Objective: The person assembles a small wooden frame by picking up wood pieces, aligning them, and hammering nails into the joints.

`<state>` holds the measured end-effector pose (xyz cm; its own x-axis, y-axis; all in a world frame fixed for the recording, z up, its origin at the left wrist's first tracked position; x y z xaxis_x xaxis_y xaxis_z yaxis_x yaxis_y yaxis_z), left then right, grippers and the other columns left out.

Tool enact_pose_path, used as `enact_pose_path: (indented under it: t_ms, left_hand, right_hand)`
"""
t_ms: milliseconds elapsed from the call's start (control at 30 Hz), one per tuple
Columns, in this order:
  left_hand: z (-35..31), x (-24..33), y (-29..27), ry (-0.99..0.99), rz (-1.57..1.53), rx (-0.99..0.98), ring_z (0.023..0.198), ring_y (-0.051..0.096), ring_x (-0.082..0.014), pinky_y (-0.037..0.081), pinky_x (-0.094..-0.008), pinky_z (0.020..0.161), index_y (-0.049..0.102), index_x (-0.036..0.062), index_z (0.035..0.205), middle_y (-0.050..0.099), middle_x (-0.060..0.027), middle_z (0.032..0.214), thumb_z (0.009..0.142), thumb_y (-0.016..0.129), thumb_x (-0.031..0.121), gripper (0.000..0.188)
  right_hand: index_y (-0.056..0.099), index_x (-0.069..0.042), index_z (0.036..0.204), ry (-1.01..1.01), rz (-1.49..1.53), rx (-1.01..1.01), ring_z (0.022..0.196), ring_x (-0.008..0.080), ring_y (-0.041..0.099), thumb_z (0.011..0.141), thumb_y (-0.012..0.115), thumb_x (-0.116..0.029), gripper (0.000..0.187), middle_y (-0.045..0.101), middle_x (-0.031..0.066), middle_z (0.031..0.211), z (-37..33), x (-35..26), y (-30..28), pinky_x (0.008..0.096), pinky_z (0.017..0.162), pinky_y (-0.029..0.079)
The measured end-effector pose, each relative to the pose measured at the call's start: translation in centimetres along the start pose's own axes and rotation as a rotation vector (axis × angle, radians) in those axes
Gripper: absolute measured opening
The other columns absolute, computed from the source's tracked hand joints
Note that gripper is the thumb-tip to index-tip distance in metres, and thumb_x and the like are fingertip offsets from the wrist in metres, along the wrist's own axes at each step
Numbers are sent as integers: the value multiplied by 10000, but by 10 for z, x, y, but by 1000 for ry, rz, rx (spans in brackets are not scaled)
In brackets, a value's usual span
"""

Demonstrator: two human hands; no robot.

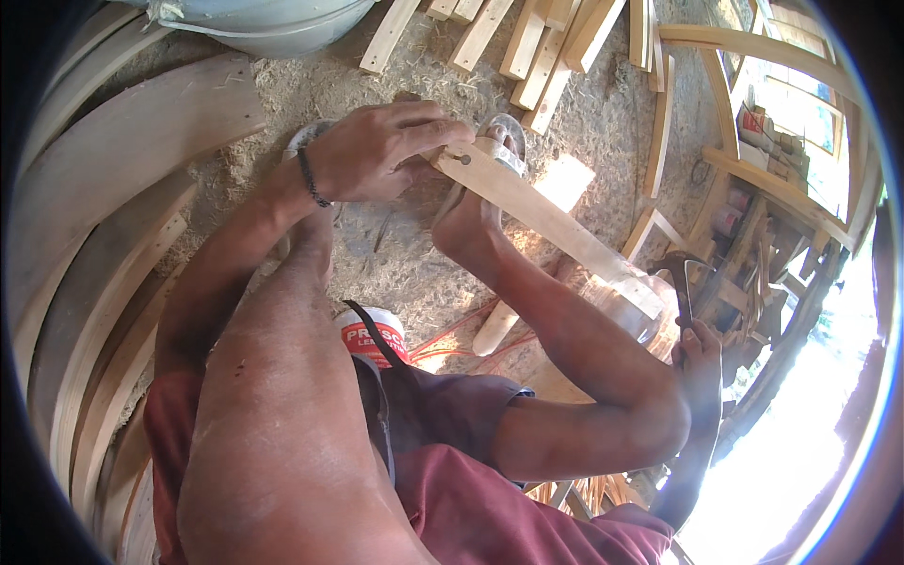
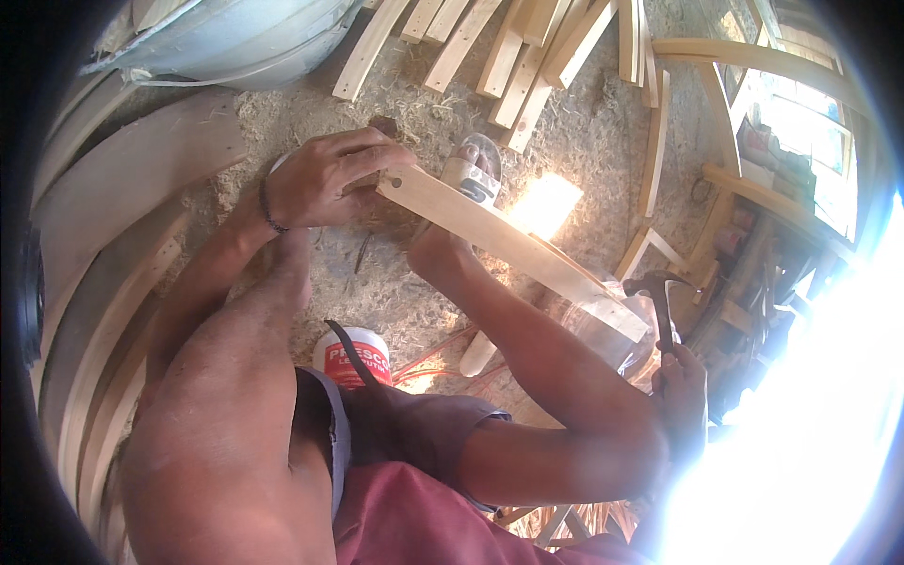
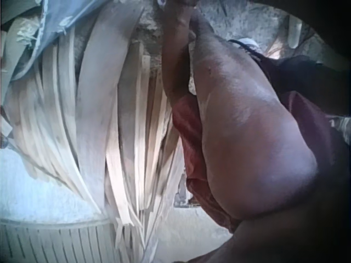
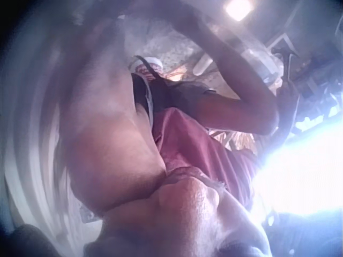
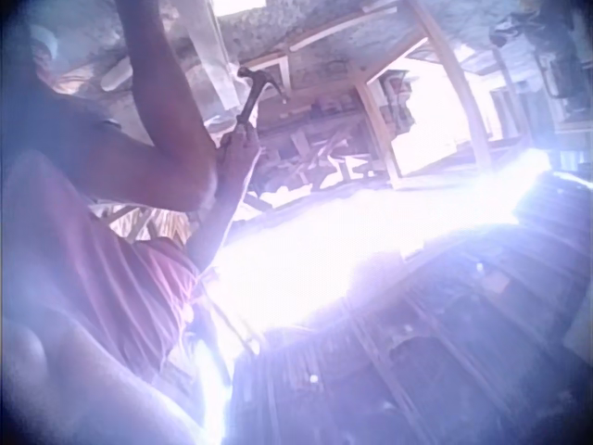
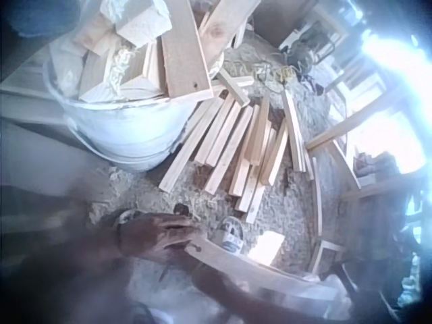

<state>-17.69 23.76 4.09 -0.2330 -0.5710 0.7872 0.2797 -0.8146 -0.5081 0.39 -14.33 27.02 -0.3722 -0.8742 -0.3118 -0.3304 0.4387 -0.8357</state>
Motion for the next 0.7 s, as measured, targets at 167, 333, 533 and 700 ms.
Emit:
enact_pose_path:
  t_ms: [167, 333, 533, 700]
  left_hand:
    - [-1, -1, 2, 17, -8, 23, 1005, 695, -279, 614, -390, 867, 610, 117, 1262, 668, -69, 1161, 742, 786, 73, 551]
    - [1, -1, 1, 9, -33, -1, 1017, 696, -283, 618, -390, 853, 606, 112, 1277, 664, -81, 1181, 757, 782, 74, 550]
    - [1, 2, -2, 29, -68, 16, 1022, 694, -289, 616, -390, 848, 602, 114, 1311, 657, -94, 1211, 777, 772, 62, 562]
    - [-1, 0, -4, -6, -96, 26, 1022, 694, -288, 614, -380, 846, 616, 115, 1309, 651, -94, 1219, 767, 770, 26, 571]
  right_hand:
    - [610, -46, 1284, -73, -300, 22, 753, 67, 531, 985, 593, -174, 326, 619, 39, 933, 2, -2, -9, 223, 660, 439]
    - [606, -43, 1290, 0, -353, -18, 725, 83, 530, 972, 589, -178, 346, 617, 49, 921, 1, -6, -5, 248, 649, 450]
    - [598, -45, 1314, -143, -394, 41, 717, 88, 527, 947, 602, -164, 386, 608, 48, 944, -6, -20, -5, 252, 647, 448]
    - [605, -29, 1274, -383, -477, -6, 658, 67, 491, 909, 601, -131, 380, 566, 18, 872, 4, -41, -4, 239, 576, 390]
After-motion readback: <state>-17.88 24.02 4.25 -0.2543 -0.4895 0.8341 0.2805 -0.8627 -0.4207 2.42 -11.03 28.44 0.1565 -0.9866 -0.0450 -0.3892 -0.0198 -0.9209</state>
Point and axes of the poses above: each hand's wrist, its own z-axis towards the middle knuckle, its own y-axis out of the palm, x = y × z, the point moved 8 cm from there along z, towards the middle knuckle
